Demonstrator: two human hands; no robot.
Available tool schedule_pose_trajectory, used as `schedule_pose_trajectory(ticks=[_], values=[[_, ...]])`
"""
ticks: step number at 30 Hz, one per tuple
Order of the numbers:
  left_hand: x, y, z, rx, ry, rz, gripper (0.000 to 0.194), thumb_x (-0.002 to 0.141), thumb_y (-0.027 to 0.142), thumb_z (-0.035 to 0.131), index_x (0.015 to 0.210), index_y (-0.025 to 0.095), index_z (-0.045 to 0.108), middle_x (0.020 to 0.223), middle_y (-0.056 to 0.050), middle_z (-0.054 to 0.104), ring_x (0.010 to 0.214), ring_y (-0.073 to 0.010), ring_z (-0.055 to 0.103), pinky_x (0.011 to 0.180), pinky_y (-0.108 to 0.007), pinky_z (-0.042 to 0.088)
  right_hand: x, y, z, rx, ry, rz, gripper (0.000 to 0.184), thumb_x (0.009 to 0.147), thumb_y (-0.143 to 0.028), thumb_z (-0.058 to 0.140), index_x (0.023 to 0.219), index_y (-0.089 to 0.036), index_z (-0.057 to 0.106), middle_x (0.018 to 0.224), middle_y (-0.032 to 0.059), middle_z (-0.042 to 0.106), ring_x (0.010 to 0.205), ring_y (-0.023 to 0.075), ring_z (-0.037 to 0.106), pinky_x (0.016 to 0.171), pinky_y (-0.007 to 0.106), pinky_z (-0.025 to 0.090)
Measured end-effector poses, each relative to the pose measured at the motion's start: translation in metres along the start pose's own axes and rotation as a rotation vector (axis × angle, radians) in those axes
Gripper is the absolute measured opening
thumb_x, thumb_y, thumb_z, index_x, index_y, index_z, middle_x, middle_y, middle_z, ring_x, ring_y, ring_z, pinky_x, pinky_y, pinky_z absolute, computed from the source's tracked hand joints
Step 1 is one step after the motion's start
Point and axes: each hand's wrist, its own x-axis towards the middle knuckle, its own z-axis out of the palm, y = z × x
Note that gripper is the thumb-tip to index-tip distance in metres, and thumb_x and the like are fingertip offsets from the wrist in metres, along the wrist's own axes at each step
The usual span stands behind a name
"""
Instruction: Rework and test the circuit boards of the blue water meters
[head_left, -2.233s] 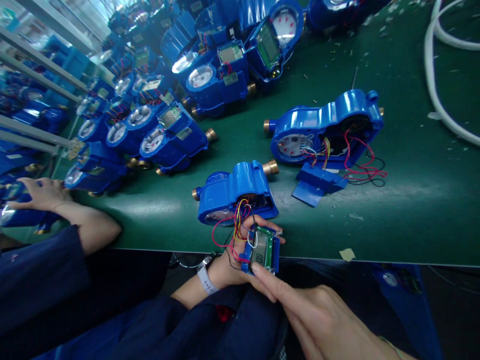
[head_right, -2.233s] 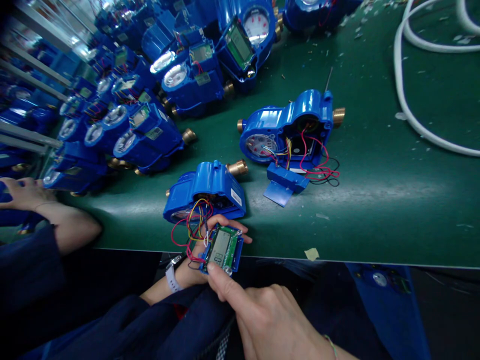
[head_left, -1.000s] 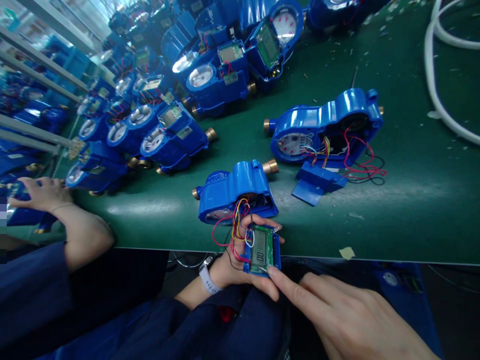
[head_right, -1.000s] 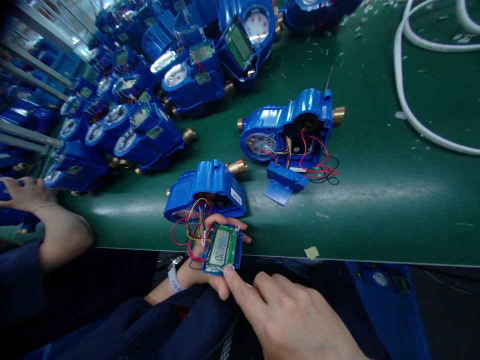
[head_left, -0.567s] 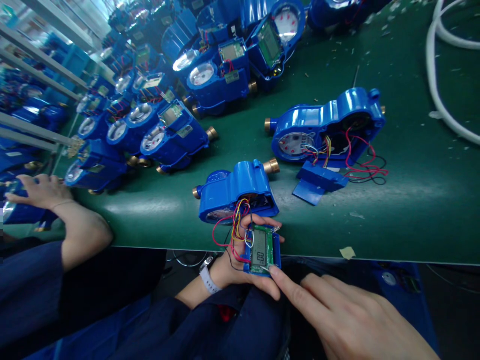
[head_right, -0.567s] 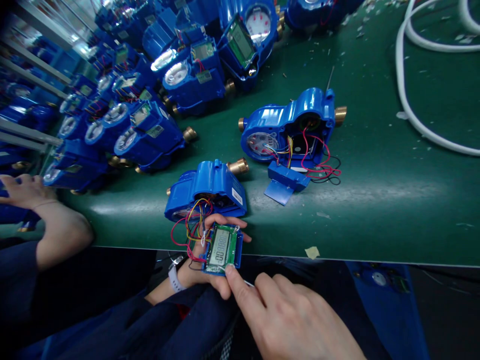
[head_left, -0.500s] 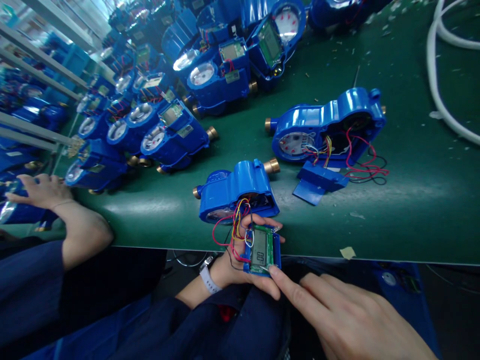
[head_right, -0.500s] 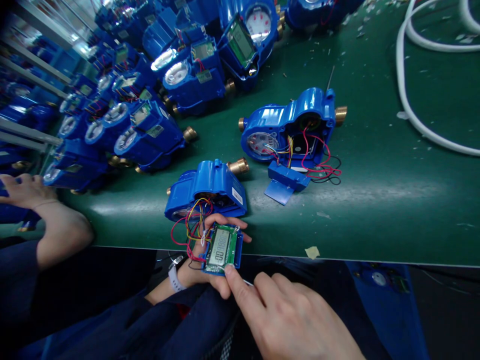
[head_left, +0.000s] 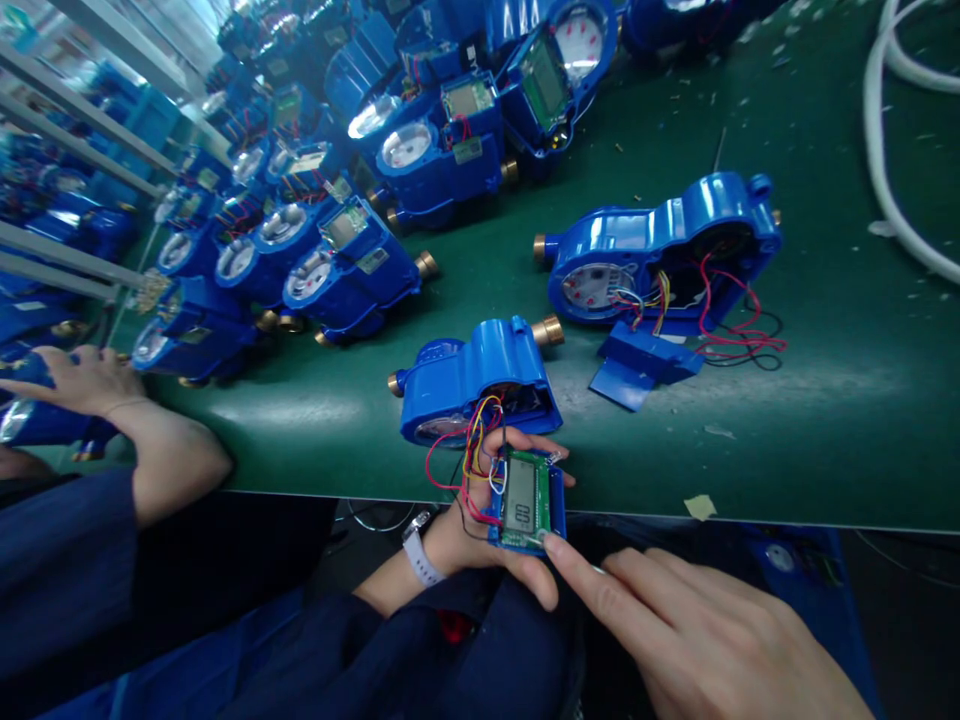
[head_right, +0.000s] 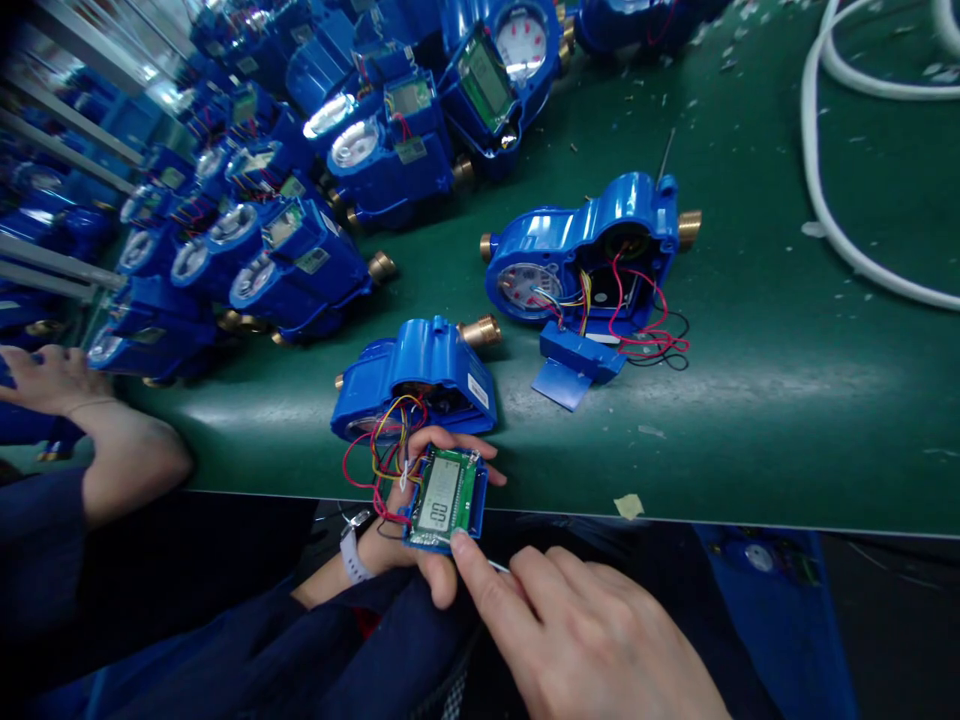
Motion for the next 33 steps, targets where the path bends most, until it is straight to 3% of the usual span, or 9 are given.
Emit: schedule_pose_trajectory(ticks=[11, 19, 22, 28, 33], values=[[0.002, -0.003, 0.001, 0.014, 0.021, -0.023, 0.104, 0.03, 0.04, 0.095, 0.113, 0.029, 0.035, 0.128, -0.009, 0.049, 0.106, -0.0308, 0.063, 0.096, -0.054, 0.051, 0.002, -0.001, -0.003, -0.064, -0.001, 0.006, 0.046, 0.096, -0.007, 0.022, 0.137, -0.015, 0.042, 0.08, 0.0008, 0.06, 0.066, 0.0162, 0.061, 0.051, 0.029, 0.049], [0.005, -0.002, 0.004, 0.01, 0.07, -0.068, 0.101, 0.027, 0.042, 0.095, 0.11, 0.029, 0.038, 0.12, -0.006, 0.056, 0.096, -0.0261, 0.066, 0.092, -0.048, 0.053, 0.004, -0.001, 0.001, -0.046, -0.016, -0.001, 0.044, 0.099, -0.01, 0.022, 0.134, -0.015, 0.047, 0.079, 0.0014, 0.06, 0.064, 0.0152, 0.061, 0.053, 0.028, 0.05], [0.005, 0.002, 0.006, -0.018, 0.067, -0.03, 0.104, 0.02, 0.039, 0.096, 0.107, 0.028, 0.039, 0.118, -0.006, 0.057, 0.094, -0.0257, 0.066, 0.091, -0.047, 0.053, 0.005, -0.002, 0.001, -0.032, -0.023, -0.005, 0.044, 0.099, -0.009, 0.021, 0.134, -0.014, 0.048, 0.078, 0.0015, 0.06, 0.063, 0.015, 0.061, 0.053, 0.028, 0.052], [0.002, 0.006, 0.01, -0.11, 0.071, 0.073, 0.082, 0.041, 0.046, 0.092, 0.104, 0.027, 0.042, 0.112, -0.004, 0.062, 0.091, -0.024, 0.068, 0.082, -0.043, 0.056, 0.013, -0.005, -0.001, -0.028, 0.021, -0.034, 0.044, 0.101, -0.01, 0.021, 0.128, -0.015, 0.056, 0.072, 0.0006, 0.059, 0.06, 0.0135, 0.061, 0.054, 0.025, 0.052], [0.003, 0.0, 0.006, -0.093, 0.027, 0.158, 0.09, 0.035, 0.041, 0.094, 0.108, 0.03, 0.042, 0.116, -0.003, 0.06, 0.094, -0.0239, 0.068, 0.086, -0.042, 0.056, 0.015, -0.005, -0.004, -0.021, 0.079, -0.015, 0.045, 0.1, -0.011, 0.021, 0.119, -0.017, 0.061, 0.066, -0.0011, 0.06, 0.056, 0.0133, 0.062, 0.051, 0.025, 0.052]])
